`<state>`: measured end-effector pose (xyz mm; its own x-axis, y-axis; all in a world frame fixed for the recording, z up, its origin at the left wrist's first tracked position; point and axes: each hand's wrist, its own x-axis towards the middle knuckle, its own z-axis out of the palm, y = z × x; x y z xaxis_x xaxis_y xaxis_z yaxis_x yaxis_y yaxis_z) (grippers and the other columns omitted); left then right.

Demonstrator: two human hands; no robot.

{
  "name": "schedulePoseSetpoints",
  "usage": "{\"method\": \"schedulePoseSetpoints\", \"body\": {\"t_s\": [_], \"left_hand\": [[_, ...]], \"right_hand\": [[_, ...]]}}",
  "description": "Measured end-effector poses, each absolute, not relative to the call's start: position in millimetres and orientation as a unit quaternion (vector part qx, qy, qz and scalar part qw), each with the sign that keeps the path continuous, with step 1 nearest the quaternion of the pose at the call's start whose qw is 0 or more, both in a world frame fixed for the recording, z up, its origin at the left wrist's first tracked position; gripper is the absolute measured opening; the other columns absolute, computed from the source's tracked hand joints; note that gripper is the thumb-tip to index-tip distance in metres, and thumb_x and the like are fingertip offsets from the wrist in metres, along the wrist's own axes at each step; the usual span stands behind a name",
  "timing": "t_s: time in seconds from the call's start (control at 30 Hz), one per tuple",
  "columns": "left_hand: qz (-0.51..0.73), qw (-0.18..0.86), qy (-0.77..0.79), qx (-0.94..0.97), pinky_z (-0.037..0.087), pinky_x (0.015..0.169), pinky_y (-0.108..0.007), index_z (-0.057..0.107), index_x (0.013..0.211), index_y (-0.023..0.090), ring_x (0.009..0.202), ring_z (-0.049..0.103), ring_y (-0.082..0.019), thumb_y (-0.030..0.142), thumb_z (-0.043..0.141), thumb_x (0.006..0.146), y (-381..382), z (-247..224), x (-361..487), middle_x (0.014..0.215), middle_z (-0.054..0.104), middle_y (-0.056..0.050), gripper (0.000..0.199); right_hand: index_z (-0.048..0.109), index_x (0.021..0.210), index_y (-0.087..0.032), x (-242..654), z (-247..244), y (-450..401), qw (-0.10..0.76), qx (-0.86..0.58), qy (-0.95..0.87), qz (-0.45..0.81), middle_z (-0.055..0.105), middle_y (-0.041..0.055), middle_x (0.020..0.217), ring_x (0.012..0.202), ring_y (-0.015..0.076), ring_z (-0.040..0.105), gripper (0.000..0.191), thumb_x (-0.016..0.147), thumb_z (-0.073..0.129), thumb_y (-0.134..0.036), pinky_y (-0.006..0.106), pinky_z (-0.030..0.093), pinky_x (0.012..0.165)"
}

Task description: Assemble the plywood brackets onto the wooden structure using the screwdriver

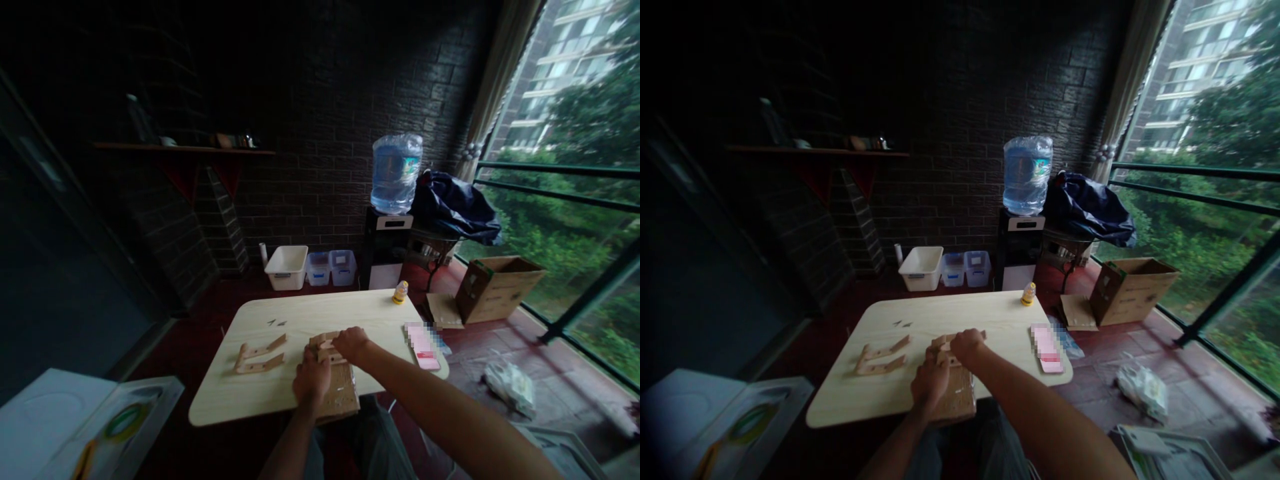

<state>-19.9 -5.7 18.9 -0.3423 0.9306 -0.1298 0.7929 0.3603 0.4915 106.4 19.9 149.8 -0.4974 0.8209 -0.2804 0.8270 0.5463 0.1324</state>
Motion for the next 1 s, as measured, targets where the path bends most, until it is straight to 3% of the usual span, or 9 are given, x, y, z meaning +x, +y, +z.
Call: {"method": "schedulePoseSetpoints", "body": {"t_s": [0.13, 0.33, 0.53, 0.7, 1.0], "left_hand": [[0.164, 0.192, 0.803, 0.540, 0.053, 0.095, -0.044, 0.039, 0.148, 0.024, 0.119, 0.066, -0.031, 0.055, 0.036, 0.097, -3.4, 14.7, -19.7, 0.129, 0.069, -0.014, 0.060], [0.157, 0.189, 0.800, 0.547, 0.053, 0.096, -0.046, 0.036, 0.150, 0.021, 0.124, 0.063, -0.033, 0.052, 0.038, 0.097, -4.0, 15.7, -19.6, 0.131, 0.067, -0.016, 0.062], [0.169, 0.194, 0.803, 0.537, 0.053, 0.095, -0.044, 0.038, 0.148, 0.024, 0.121, 0.065, -0.031, 0.052, 0.038, 0.097, -7.2, 21.3, -18.8, 0.129, 0.068, -0.014, 0.059], [0.168, 0.192, 0.803, 0.539, 0.053, 0.093, -0.044, 0.038, 0.148, 0.023, 0.117, 0.066, -0.031, 0.051, 0.039, 0.095, -4.2, 13.7, -19.2, 0.128, 0.069, -0.015, 0.060], [0.163, 0.197, 0.803, 0.538, 0.053, 0.095, -0.046, 0.037, 0.148, 0.022, 0.119, 0.065, -0.033, 0.053, 0.033, 0.097, -2.8, 15.2, -18.3, 0.127, 0.069, -0.016, 0.060]], "right_hand": [[0.076, 0.106, -0.013, 105.8, 148.6, 23.6, 0.136, 0.486, 0.863, -0.001, 0.076, 0.0201, 0.111, 0.101, 0.0322, 0.075, 0.024, 0.092, 0.057, -0.011, 0.048, 0.063, 0.075], [0.072, 0.116, -0.012, 116.7, 148.5, 26.4, 0.147, 0.510, 0.847, -0.030, 0.072, 0.0234, 0.122, 0.104, 0.0314, 0.074, 0.032, 0.093, 0.064, -0.032, 0.041, 0.062, 0.078], [0.064, 0.129, -0.015, 131.6, 151.1, 18.8, 0.153, 0.469, 0.870, -0.021, 0.074, 0.0193, 0.120, 0.106, 0.0312, 0.073, 0.038, 0.092, 0.062, -0.022, 0.044, 0.061, 0.082], [0.071, 0.114, -0.017, 137.7, 155.6, 20.7, 0.150, 0.436, 0.887, 0.003, 0.076, 0.0184, 0.114, 0.105, 0.0308, 0.074, 0.025, 0.095, 0.054, -0.017, 0.043, 0.061, 0.081], [0.068, 0.120, -0.012, 138.2, 143.4, 16.0, 0.111, 0.518, 0.847, -0.037, 0.074, 0.0204, 0.116, 0.103, 0.0303, 0.074, 0.037, 0.097, 0.055, -0.038, 0.039, 0.060, 0.082]]}}
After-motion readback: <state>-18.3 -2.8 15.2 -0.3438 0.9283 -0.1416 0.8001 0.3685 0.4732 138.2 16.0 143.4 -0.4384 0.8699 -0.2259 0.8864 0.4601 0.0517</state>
